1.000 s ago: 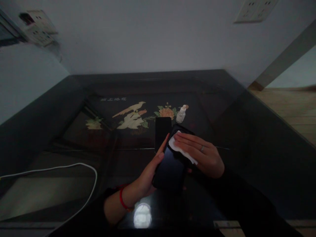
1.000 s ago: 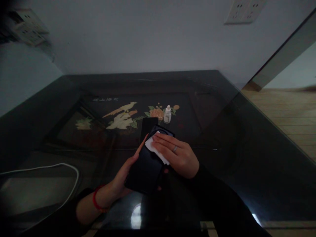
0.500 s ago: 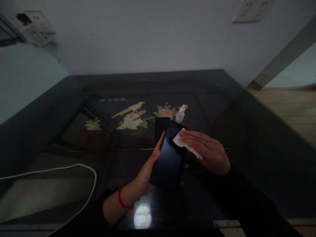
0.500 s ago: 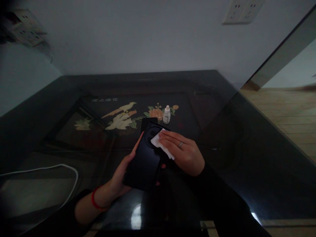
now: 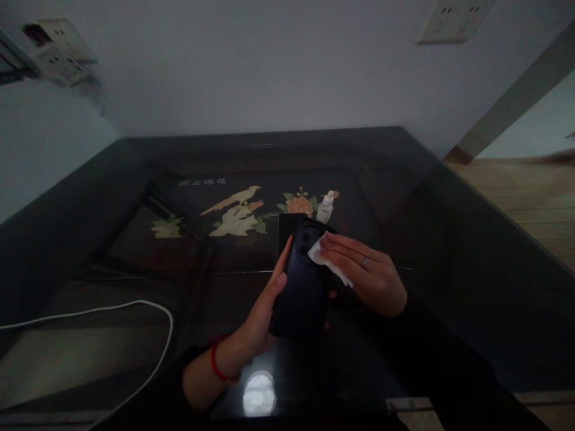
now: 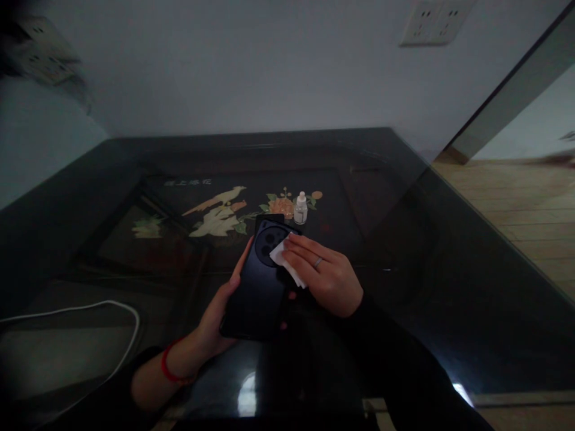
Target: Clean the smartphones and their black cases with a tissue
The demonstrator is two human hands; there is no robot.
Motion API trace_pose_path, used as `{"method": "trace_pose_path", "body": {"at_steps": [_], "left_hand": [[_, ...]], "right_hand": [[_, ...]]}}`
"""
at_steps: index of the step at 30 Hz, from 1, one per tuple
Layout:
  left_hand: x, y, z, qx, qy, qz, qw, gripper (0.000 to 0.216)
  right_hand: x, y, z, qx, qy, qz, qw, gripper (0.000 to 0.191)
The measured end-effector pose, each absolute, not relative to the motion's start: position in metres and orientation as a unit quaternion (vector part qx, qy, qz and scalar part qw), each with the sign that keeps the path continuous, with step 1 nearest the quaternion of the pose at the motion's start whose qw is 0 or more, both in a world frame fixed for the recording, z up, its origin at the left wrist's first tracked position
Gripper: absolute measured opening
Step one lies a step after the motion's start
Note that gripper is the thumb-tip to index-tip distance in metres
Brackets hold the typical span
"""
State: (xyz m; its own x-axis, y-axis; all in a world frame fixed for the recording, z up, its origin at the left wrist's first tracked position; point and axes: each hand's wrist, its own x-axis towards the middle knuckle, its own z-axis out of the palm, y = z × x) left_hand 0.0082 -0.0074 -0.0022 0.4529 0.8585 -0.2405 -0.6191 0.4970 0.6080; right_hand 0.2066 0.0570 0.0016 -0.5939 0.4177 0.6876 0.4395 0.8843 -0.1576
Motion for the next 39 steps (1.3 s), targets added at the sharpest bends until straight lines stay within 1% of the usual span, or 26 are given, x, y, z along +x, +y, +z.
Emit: {"method": "trace_pose_path", "body": {"at_steps": [3,5,8,11,13,15,19,24,29,31,35,37,39], "left_hand": [[0.007,-0.006,-0.001,0.232,0.288,0.473,0.800,0.083],[0.006,-0.006,-0.001,0.233,0.292,0.486,0.790,0.079],[0.006,-0.005,-0.003,0.229,0.285,0.487,0.793,0.077],[0.007,-0.005,-0.003,0.223,0.259,0.457,0.821,0.081],[0.010,-0.007,-0.005,0.215,0.240,0.435,0.841,0.079],[0.012,-0.010,-0.006,0.204,0.229,0.415,0.857,0.075],[0.015,-0.013,-0.010,0.177,0.228,0.383,0.877,0.075],[0.013,-0.011,-0.011,0.148,0.270,0.425,0.852,0.071],[0.013,-0.010,-0.013,0.158,0.216,0.382,0.884,0.078],[0.014,-0.010,-0.013,0.157,0.236,0.400,0.871,0.074],[0.015,-0.009,-0.011,0.140,0.287,0.467,0.825,0.065],[0.015,-0.009,-0.009,0.139,0.284,0.472,0.823,0.063],[0.015,-0.009,-0.009,0.142,0.275,0.467,0.828,0.062]], "right_hand": [[0.205,0.053,0.001,-0.234,-0.894,-0.010,0.382,0.032],[0.202,0.050,0.002,-0.232,-0.893,0.008,0.385,0.033],[0.201,0.047,0.004,-0.236,-0.883,0.028,0.405,0.034],[0.202,0.047,0.006,-0.285,-0.839,0.032,0.463,0.038],[0.201,0.048,0.006,-0.330,-0.796,0.037,0.507,0.040],[0.198,0.048,0.004,-0.356,-0.772,0.041,0.526,0.039],[0.189,0.045,-0.004,-0.343,-0.801,0.044,0.488,0.040],[0.187,0.044,-0.005,-0.237,-0.862,0.062,0.444,0.037],[0.193,0.048,-0.002,-0.310,-0.827,0.042,0.468,0.042],[0.190,0.044,-0.001,-0.281,-0.841,0.053,0.459,0.039],[0.184,0.033,0.000,-0.154,-0.895,0.089,0.408,0.033],[0.185,0.031,-0.001,-0.155,-0.897,0.101,0.401,0.034],[0.187,0.032,-0.003,-0.201,-0.878,0.107,0.421,0.035]]}}
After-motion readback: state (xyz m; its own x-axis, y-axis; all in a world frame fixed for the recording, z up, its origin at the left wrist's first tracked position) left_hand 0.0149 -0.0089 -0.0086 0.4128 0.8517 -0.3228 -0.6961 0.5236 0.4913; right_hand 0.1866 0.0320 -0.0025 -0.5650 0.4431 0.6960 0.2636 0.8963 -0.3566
